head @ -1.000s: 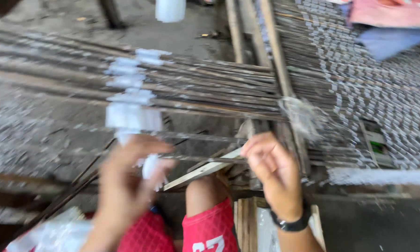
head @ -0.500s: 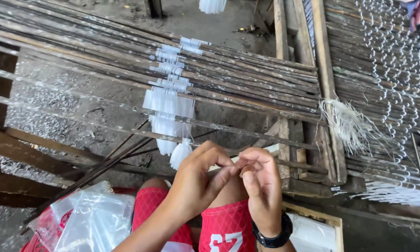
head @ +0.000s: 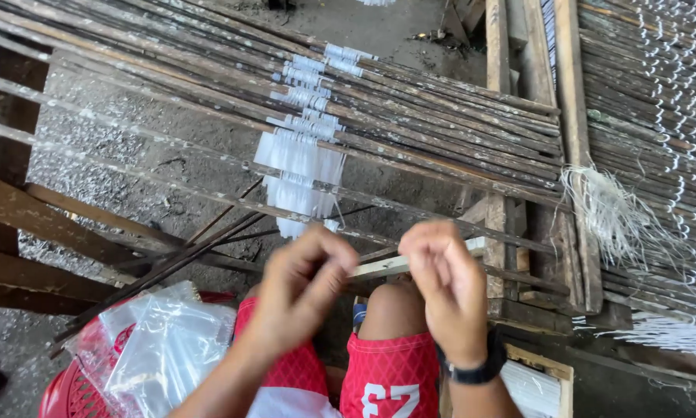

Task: Organizing candle wicks by tying them into bundles with string while they are suspended from wooden slats.

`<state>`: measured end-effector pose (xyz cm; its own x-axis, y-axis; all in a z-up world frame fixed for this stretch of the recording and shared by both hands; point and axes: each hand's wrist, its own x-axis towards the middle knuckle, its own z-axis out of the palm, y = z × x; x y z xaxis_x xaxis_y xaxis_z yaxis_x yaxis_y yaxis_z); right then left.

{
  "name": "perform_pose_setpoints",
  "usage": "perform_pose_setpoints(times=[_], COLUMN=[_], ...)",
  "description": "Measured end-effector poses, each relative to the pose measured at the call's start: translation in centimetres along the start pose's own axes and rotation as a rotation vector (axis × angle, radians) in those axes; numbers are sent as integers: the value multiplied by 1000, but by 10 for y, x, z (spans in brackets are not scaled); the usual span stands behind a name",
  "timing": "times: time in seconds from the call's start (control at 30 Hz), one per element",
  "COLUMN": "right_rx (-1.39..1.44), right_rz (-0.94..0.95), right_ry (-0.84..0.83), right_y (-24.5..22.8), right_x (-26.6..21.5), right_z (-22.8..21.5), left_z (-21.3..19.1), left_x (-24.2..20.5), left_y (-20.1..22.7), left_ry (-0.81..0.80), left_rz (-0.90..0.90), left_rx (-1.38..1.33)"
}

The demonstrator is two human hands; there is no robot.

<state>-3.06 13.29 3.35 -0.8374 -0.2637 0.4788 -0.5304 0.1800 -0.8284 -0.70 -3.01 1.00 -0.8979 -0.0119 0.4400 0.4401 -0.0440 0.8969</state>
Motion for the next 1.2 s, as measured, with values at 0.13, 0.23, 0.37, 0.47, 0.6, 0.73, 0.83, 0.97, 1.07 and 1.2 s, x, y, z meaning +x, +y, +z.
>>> perform_pose_setpoints(times=[0.13, 0.23, 0.37, 0.47, 0.6, 0.73, 0.83, 0.97, 1.07, 1.2], right_rx=[-173, -337, -521, -572, -800, -856, -884, -810, -854, -827], right_rz=[-97, -171, -161, -145, -74, -18, 8, 199, 367, 531], right_ry=[-98, -284, -462, -507, -502, -487, -511, -555, -563, -597], right_y=[14, 38, 71, 80, 85, 84, 93, 81, 72, 71], right_x=[53, 87, 118, 124, 120, 111, 104, 103, 105, 108], right_z=[7, 25, 63, 91, 109, 98, 76, 45, 33, 29], left_z=[-60, -97, -121, -127, -128, -131, -133, -131, -129, -128], left_x=[33, 55, 76, 79, 79, 79, 79, 79, 79, 78], left_y=[-5, -23, -47, -67, -70, -72, -74, -73, -74, -74], left_ry=[180, 200, 135, 146, 149, 127, 115, 117, 112, 93], left_rz=[150, 247, 200, 106, 41, 31, 18, -6, -37, -52], left_rx=[203, 503, 677, 614, 547, 525, 577, 622, 675, 746])
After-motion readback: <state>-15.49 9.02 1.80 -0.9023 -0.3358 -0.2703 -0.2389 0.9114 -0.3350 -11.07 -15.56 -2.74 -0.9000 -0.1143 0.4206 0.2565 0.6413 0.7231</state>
